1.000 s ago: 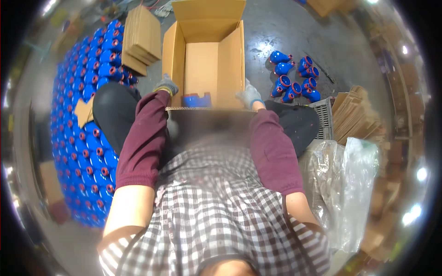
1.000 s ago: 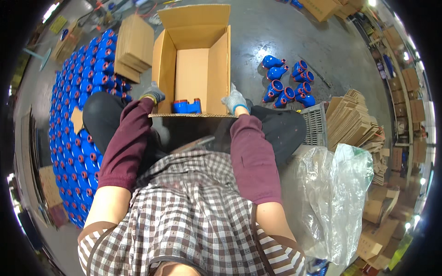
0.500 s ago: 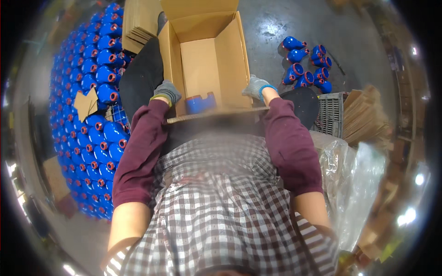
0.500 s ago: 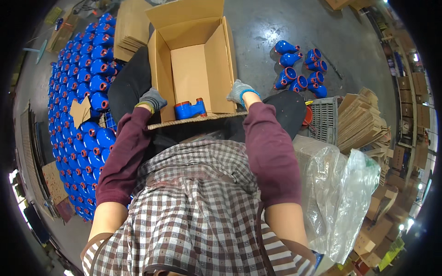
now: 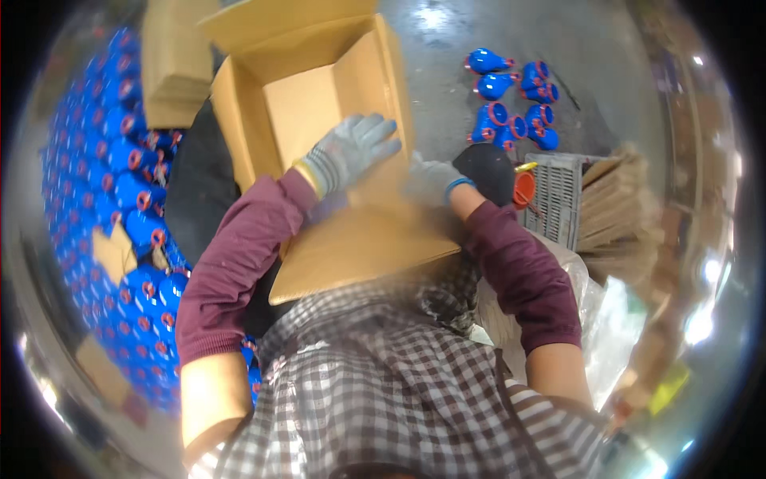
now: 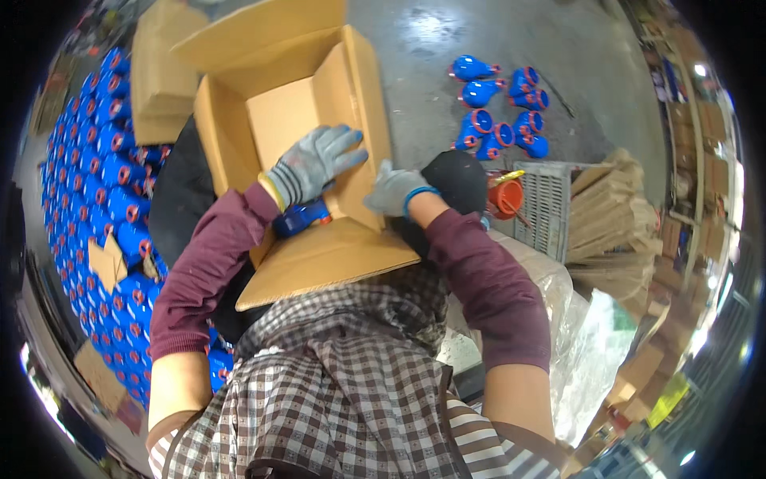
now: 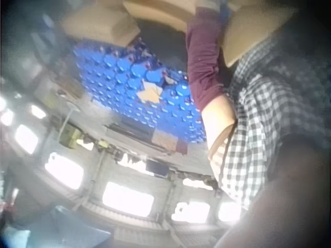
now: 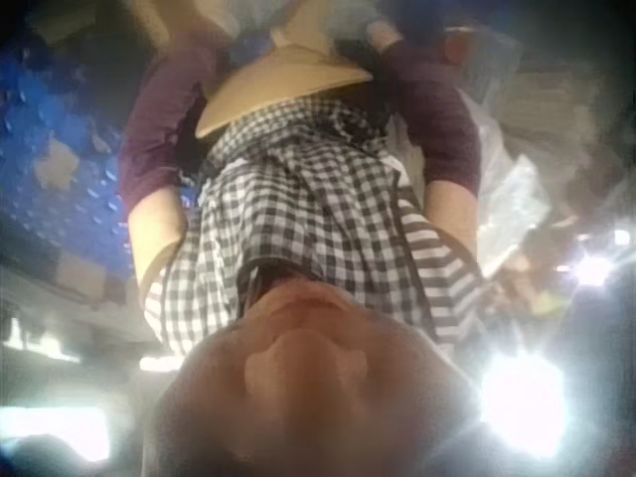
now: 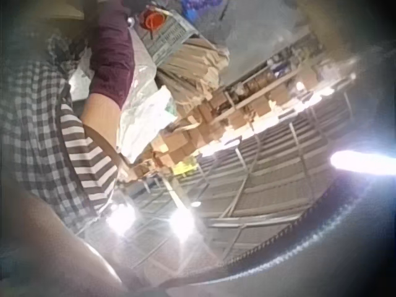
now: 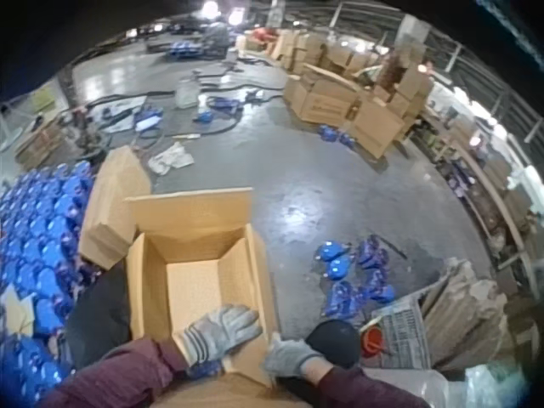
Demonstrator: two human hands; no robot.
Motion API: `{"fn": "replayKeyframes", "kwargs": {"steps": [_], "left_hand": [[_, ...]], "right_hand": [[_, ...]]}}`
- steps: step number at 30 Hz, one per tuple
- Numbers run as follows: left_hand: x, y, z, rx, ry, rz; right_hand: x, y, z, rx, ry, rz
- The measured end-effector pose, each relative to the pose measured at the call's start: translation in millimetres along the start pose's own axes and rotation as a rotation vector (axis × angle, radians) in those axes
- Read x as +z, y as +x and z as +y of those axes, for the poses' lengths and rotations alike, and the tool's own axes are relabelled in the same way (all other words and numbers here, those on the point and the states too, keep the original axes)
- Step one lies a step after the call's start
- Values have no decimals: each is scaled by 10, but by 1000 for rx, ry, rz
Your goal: The person assembles a flat cardboard box by hand, then packs blue plastic components into it, separating layers with separator sheets.
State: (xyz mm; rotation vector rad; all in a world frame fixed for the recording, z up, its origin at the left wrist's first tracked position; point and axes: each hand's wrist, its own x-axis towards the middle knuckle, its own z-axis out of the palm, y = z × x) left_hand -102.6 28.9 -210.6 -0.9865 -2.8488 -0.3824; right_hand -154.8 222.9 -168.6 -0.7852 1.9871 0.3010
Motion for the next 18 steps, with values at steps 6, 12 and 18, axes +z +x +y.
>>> {"fn": "replayKeyframes", "kwargs": {"steps": [6,12,18], "left_hand": [[64,150,125,-28,-73,-53],[114,61,178,-147,-77,-198],[-148,274,-3,-69,140,-313]], "right_hand": [[-106,-191,-90,102,260,32],[8,-178,-23,107,305,140],[191,-129,-149,41,407,564]]}}
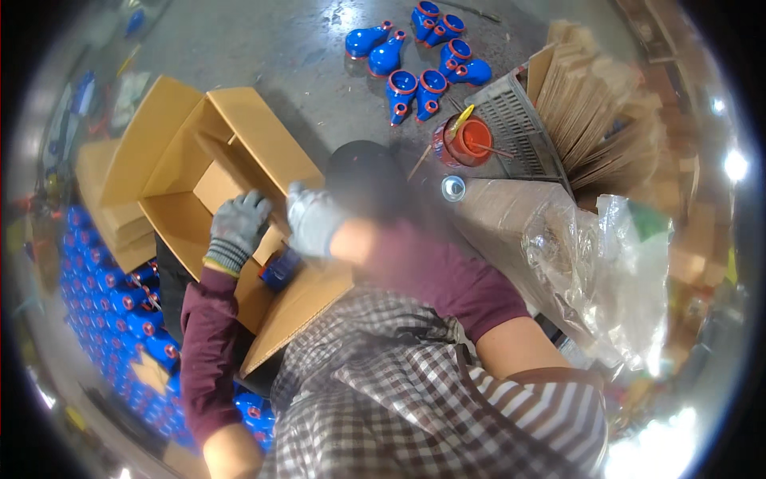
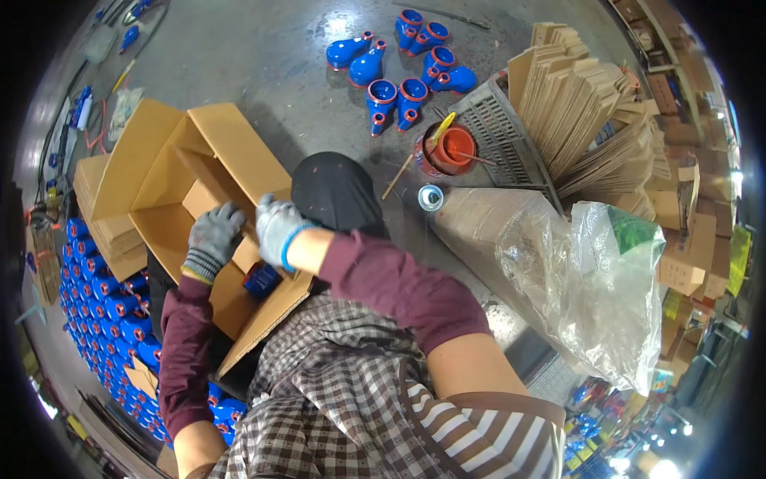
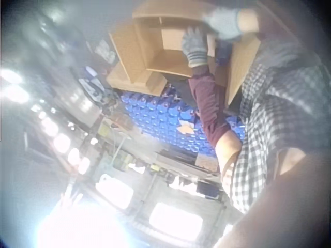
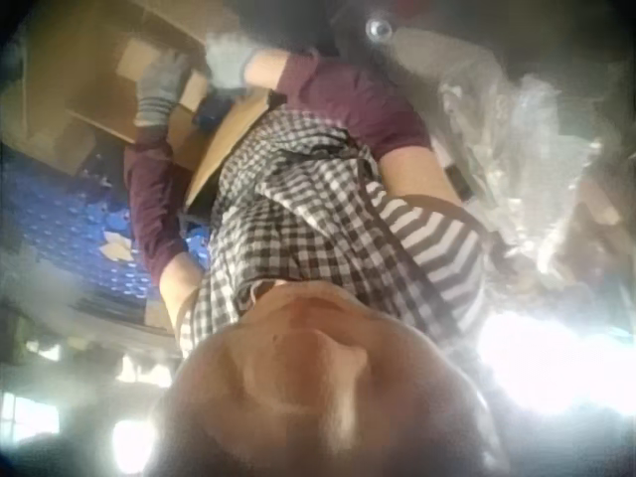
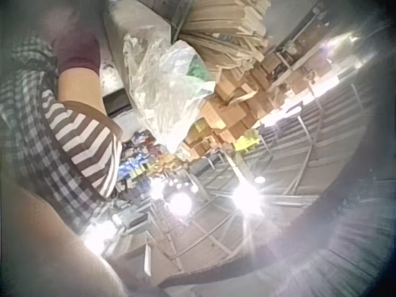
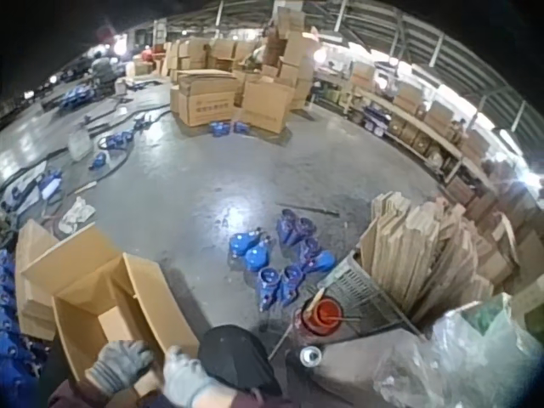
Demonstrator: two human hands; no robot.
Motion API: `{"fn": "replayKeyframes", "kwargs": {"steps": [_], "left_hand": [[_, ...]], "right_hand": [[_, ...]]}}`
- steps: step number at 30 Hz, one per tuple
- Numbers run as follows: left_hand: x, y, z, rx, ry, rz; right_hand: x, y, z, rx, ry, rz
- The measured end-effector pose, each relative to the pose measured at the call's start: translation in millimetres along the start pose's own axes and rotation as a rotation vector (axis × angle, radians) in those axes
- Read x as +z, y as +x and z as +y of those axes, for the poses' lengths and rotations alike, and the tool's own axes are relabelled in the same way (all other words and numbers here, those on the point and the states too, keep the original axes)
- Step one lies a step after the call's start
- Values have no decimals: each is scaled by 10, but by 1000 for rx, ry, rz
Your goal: The person assembles a flat cardboard box by hand, then packs blue plastic components into it, separating layers with separator sheets.
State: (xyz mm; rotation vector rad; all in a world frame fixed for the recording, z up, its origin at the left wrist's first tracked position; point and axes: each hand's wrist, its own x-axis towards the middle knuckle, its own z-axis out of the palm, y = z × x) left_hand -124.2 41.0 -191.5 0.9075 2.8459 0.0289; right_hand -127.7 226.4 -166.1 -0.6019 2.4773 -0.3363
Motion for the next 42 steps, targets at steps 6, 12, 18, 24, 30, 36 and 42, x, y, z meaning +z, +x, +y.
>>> {"fn": "replayKeyframes", "kwargs": {"steps": [6,12,18,24,30,36,42], "left_hand": [[-192,-433,-177,-34,-71,-309],[-31,-728,26,-159,-48,-151],[-209,-1172,229,-369,-222,-12],[-328,-1558,278,-510,-239,21],[-442,-1427,201,-494,-318,222],[-631,-657,20,-367,-564,369],[-809,-98,-131,-358,-1175,576]], "right_hand": [[-453,-281,679,-347,328,884],[428,602,2469,604,545,694],[402,1201,2687,872,269,317],[198,1178,2890,769,215,319],[-160,537,2931,-113,-107,481],[-841,-25,1756,-76,1066,422],[-1209,-177,810,-299,1304,216]]}}
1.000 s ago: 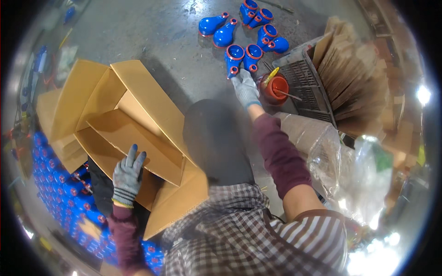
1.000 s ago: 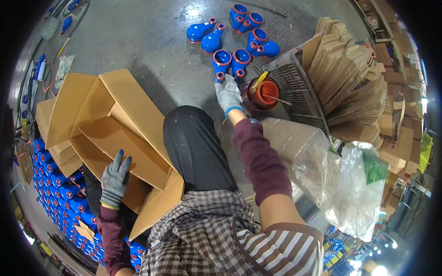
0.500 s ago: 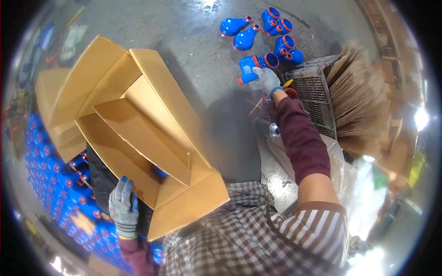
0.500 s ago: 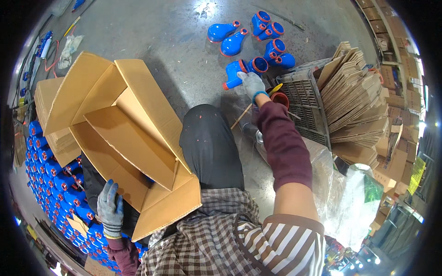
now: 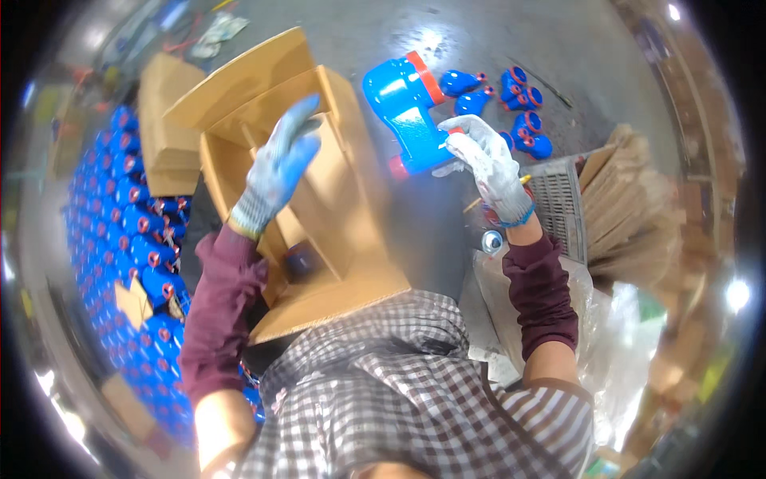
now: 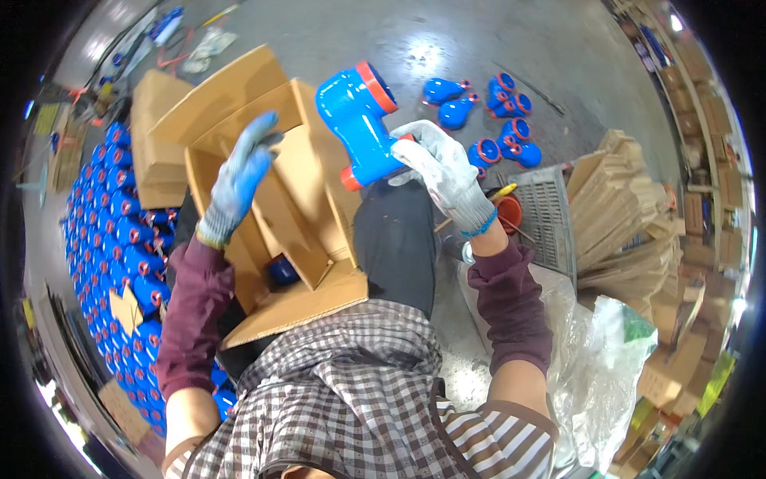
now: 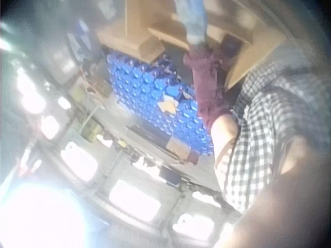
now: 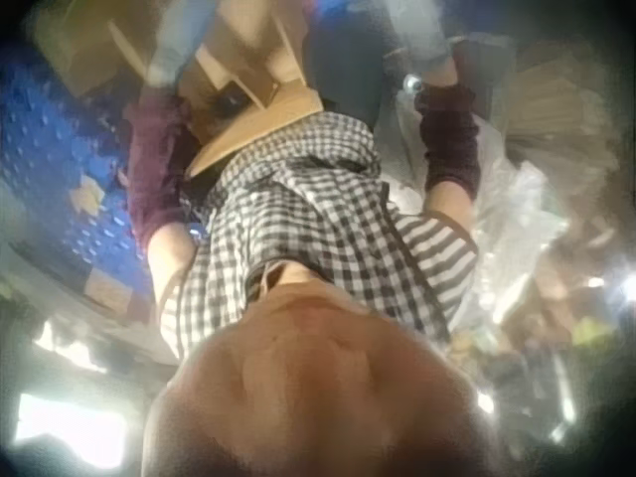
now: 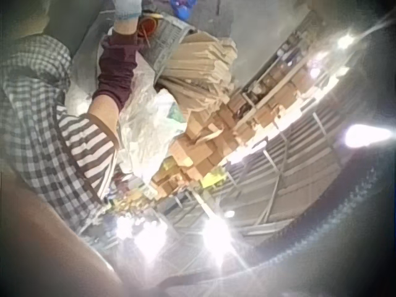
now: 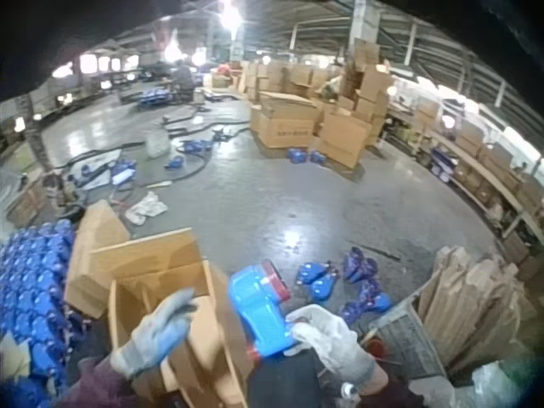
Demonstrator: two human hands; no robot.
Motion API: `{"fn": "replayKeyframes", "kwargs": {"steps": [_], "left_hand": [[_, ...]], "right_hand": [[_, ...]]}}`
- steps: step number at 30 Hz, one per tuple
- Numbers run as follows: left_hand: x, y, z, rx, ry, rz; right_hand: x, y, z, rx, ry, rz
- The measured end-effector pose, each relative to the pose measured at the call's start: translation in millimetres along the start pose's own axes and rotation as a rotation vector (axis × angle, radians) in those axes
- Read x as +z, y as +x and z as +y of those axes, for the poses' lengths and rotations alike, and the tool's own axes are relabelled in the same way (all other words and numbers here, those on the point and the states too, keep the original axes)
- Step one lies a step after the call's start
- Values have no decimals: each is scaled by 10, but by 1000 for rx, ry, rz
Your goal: The person assembles a flat cardboard box by hand, then packs blue plastic components into it, separating layers with separator sheets.
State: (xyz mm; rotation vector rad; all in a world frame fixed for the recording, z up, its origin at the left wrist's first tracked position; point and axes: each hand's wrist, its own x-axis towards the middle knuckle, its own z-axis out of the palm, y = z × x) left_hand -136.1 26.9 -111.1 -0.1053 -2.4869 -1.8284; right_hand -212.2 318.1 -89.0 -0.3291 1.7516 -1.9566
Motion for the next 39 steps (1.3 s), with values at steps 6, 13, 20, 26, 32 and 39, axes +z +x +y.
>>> {"fn": "replayKeyframes", "kwargs": {"steps": [6,13,20,26,32,39], "left_hand": [[-157,104,-130,-231,-1153,116],[-333,-476,-564,-321,-1388,9],[-343,-864,-485,-454,-1661,-34],[-275,-1071,-304,-192,-1945,20],[-274,-1061,-283,-174,-1936,256],[-275,-1037,-233,-94,-1995,357]], "right_hand": [[737,108,-137,140,145,-231],[1361,204,-129,437,345,-393],[1639,400,-40,744,691,-403],[1705,420,96,781,956,-395],[1780,353,267,803,1350,-396],[1747,256,368,854,1592,-445]]}}
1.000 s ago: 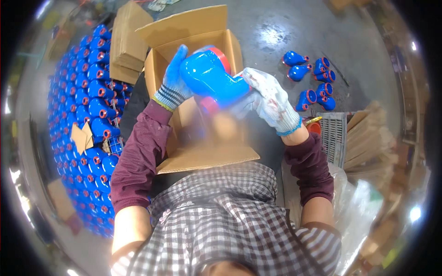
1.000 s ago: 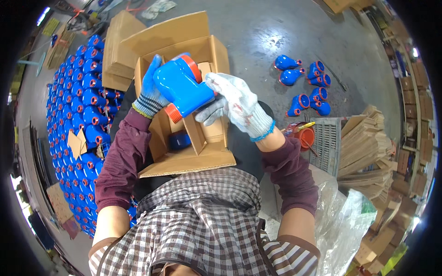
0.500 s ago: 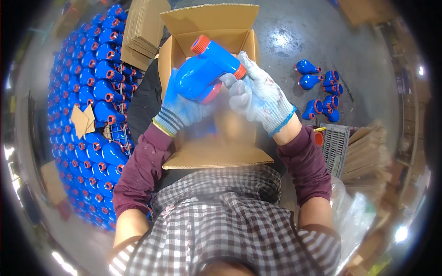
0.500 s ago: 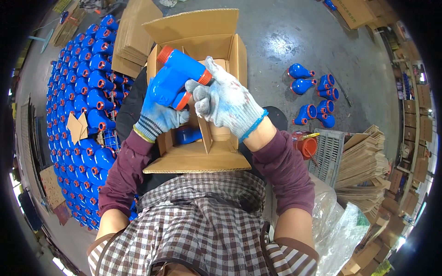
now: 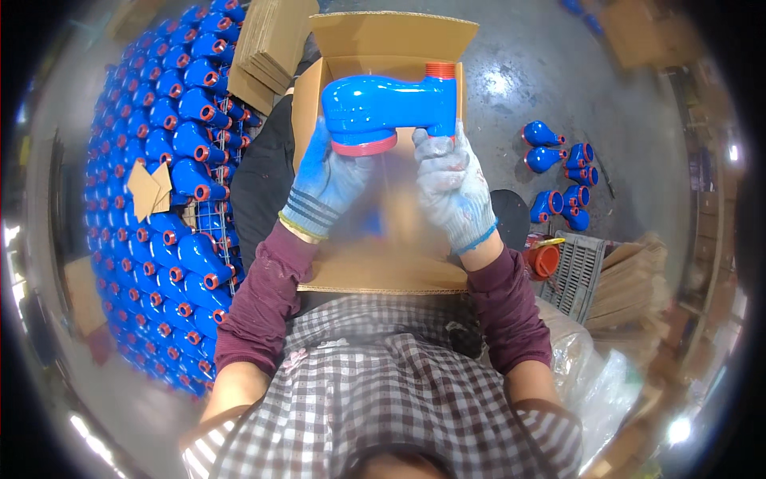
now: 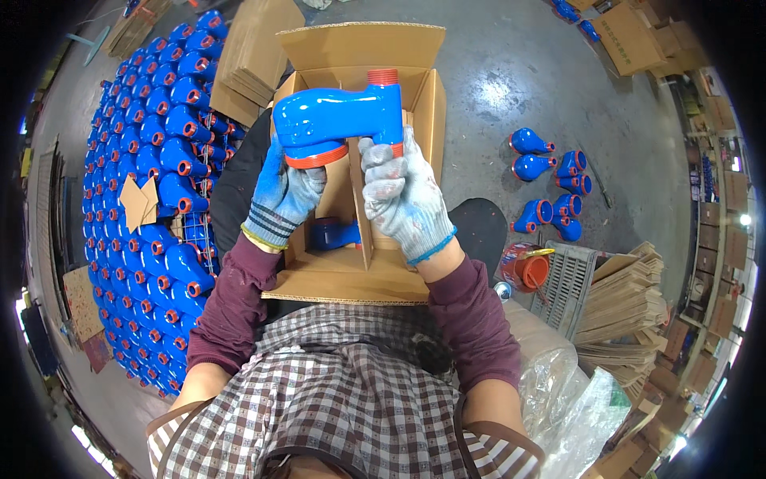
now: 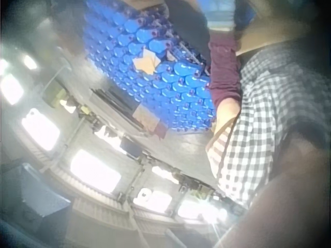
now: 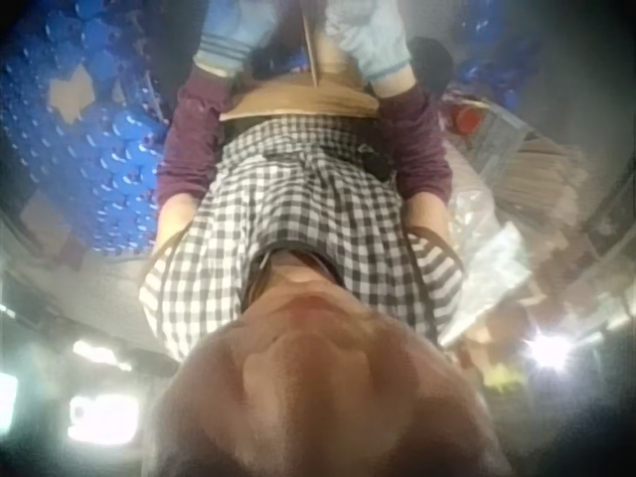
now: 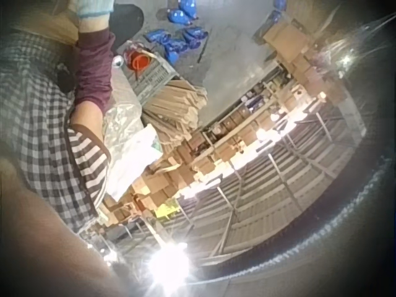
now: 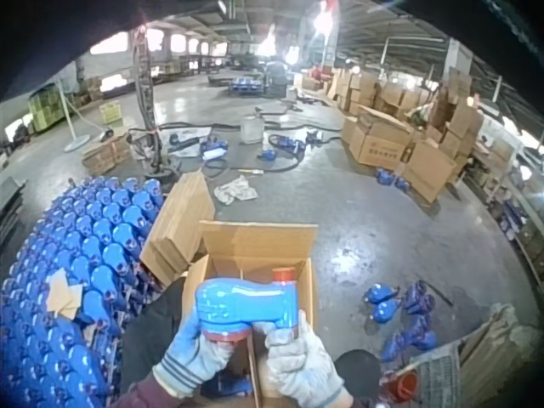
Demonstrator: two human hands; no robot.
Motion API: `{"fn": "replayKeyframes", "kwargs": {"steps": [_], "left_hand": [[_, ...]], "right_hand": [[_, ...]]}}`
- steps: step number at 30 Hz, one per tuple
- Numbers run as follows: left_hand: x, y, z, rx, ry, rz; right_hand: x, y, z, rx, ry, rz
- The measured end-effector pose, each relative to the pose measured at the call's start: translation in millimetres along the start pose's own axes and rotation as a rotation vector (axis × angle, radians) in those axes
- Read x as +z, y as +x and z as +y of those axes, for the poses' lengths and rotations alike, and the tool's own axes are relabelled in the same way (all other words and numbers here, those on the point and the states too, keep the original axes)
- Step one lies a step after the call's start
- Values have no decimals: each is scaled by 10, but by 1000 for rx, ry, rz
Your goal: The person assembles a flat cardboard box by hand, then packs blue plastic components into it, separating layers with separator sheets.
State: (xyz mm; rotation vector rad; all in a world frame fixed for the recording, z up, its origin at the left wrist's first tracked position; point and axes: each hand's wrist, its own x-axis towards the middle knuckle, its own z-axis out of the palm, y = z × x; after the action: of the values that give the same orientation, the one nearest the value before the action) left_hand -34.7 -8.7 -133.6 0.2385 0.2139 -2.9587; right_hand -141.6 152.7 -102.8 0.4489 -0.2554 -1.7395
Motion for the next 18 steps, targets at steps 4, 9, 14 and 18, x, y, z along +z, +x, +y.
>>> {"fn": "replayKeyframes", "kwargs": {"steps": [4,9,14,18], "left_hand": [[100,-28,-38,12,73,-19],[-158,18,26,-4,142,93],[-318,152,-2,-176,-295,242],[-146,73,-89,61,479,281]], "right_hand": [[-57,-47,3,-57,-127,17],[79,-26,337,-250,-667,318],[-10,-5,421,-193,-771,297],[-188,-43,353,-167,-841,246]]}}
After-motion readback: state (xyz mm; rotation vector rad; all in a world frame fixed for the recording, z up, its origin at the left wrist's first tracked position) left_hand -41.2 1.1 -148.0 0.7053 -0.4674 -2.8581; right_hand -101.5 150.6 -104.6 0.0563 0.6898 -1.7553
